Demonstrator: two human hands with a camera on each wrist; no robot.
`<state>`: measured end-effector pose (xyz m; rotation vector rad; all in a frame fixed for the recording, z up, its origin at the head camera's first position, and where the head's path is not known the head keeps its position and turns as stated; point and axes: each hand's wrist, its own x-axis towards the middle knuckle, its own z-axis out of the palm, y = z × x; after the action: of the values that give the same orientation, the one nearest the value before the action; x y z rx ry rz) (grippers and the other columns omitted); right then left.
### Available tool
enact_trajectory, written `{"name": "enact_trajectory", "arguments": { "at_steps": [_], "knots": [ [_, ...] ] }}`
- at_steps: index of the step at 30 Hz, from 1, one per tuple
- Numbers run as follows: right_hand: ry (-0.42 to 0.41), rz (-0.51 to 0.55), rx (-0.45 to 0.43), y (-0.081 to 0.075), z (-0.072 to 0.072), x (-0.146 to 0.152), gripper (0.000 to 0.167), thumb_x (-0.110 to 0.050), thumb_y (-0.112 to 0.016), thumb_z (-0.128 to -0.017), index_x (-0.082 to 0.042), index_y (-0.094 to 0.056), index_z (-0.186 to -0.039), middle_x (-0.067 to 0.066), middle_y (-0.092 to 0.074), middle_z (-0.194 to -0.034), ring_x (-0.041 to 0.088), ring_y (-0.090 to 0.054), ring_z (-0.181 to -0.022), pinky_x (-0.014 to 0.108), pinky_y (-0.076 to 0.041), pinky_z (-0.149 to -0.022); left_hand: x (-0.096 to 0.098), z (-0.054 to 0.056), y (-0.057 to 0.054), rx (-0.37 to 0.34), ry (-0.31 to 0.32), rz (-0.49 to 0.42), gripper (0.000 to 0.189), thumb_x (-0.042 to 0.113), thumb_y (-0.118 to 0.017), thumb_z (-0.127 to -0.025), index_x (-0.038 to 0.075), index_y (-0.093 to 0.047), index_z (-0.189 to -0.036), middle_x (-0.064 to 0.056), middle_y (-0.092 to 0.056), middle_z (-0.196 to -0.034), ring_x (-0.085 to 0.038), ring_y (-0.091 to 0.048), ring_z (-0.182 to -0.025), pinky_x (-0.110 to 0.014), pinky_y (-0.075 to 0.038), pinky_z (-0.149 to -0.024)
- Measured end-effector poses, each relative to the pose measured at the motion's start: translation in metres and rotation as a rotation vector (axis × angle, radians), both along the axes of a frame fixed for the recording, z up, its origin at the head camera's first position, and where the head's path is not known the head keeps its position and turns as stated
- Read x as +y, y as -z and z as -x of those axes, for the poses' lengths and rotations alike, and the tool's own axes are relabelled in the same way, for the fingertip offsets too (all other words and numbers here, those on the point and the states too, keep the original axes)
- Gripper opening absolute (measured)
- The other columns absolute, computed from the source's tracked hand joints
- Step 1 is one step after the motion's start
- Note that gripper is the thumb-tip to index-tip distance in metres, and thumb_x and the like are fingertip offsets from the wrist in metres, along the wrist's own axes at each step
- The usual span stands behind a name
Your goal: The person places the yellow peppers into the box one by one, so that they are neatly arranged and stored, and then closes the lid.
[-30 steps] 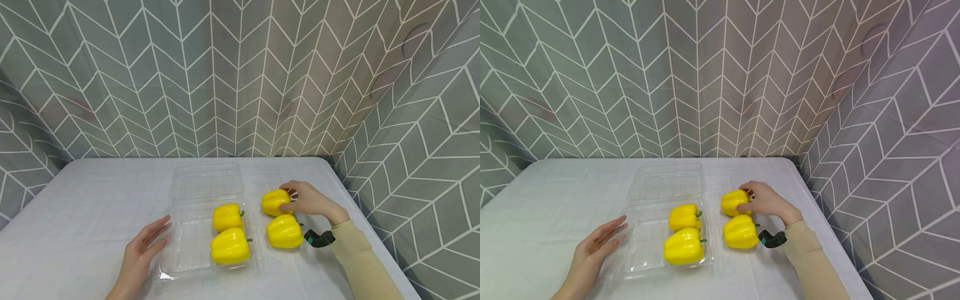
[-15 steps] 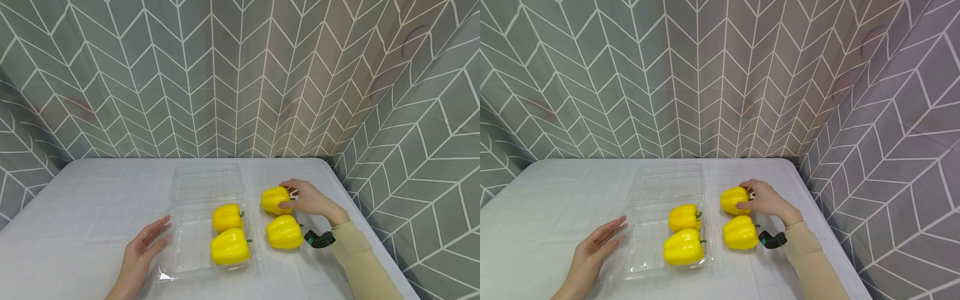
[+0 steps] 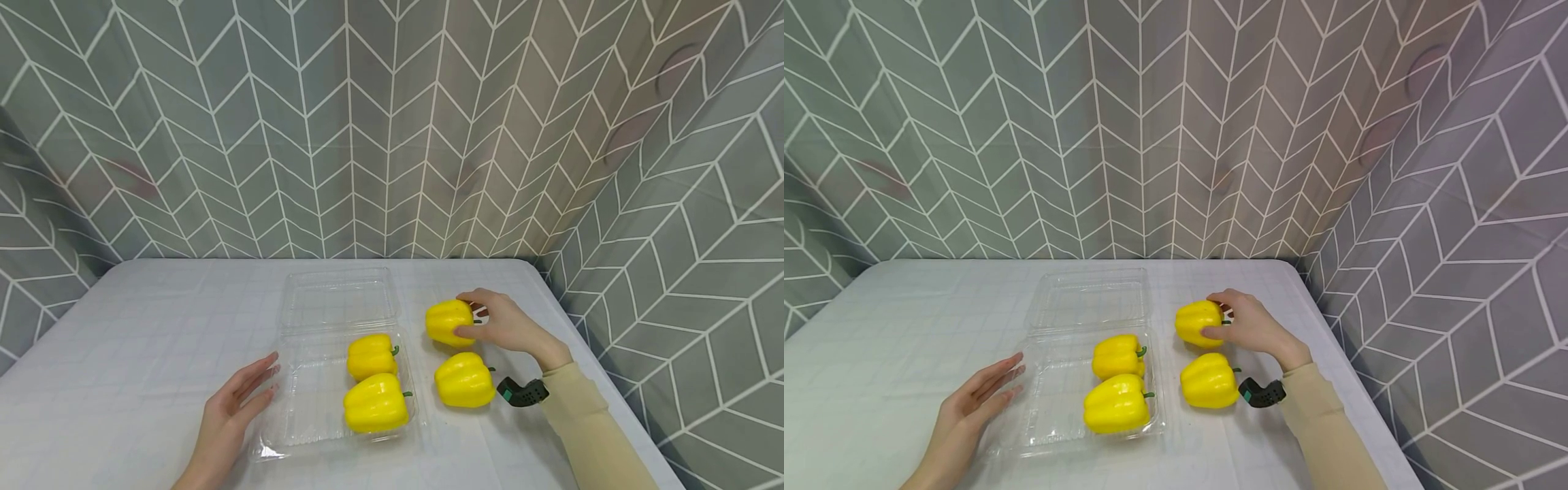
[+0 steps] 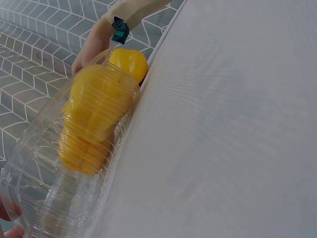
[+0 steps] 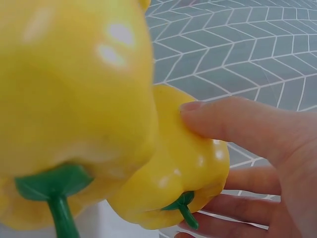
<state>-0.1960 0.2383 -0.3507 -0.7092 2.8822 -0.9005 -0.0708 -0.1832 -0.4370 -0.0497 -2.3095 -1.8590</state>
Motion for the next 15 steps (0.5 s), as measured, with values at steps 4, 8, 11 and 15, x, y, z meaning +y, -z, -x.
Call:
{"name": "enact_trajectory", "arguments": {
  "at_steps": [4,8,11,15],
  "knots": [
    [-0.002,0.004,0.017,-0.0013,-0.0002,-0.0004,0.061,-0.028,-0.079,-0.085,0.002,-0.057,-0.134,0.008,-0.065,-0.118,0.026,-0.059,-0.107,0.048,-0.054,-0.097,0.0,0.0,0.0006,0.014,0.0,-0.001,0.041,0.01,-0.06,-0.1,0.006,-0.052,-0.141,0.01,-0.056,-0.142,0.006,-0.055,-0.122,-0.008,-0.049,-0.092],
    [-0.011,0.011,0.034,-0.0027,-0.0006,-0.0009,0.061,-0.028,-0.08,-0.085,0.002,-0.058,-0.133,0.008,-0.065,-0.118,0.026,-0.06,-0.106,0.048,-0.055,-0.096,0.0001,0.0,0.0006,0.014,-0.001,-0.001,0.041,0.01,-0.06,-0.1,0.006,-0.052,-0.14,0.01,-0.056,-0.142,0.006,-0.055,-0.122,-0.008,-0.049,-0.092],
    [-0.016,0.016,0.04,-0.0037,-0.0013,-0.0013,0.061,-0.028,-0.08,-0.085,0.002,-0.058,-0.133,0.007,-0.065,-0.118,0.026,-0.06,-0.106,0.049,-0.055,-0.096,0.0002,0.0002,0.0004,0.013,-0.002,0.001,0.041,0.011,-0.06,-0.1,0.006,-0.052,-0.14,0.009,-0.056,-0.142,0.006,-0.055,-0.122,-0.008,-0.049,-0.092],
    [-0.019,0.018,0.047,-0.0048,-0.0025,-0.0017,0.062,-0.029,-0.08,-0.084,0.002,-0.058,-0.133,0.007,-0.065,-0.118,0.025,-0.06,-0.106,0.049,-0.055,-0.096,0.0004,0.0005,0.0002,0.005,-0.006,0.002,0.041,0.011,-0.06,-0.1,0.007,-0.052,-0.14,0.01,-0.056,-0.142,0.007,-0.055,-0.121,-0.007,-0.049,-0.092]
  ]
}}
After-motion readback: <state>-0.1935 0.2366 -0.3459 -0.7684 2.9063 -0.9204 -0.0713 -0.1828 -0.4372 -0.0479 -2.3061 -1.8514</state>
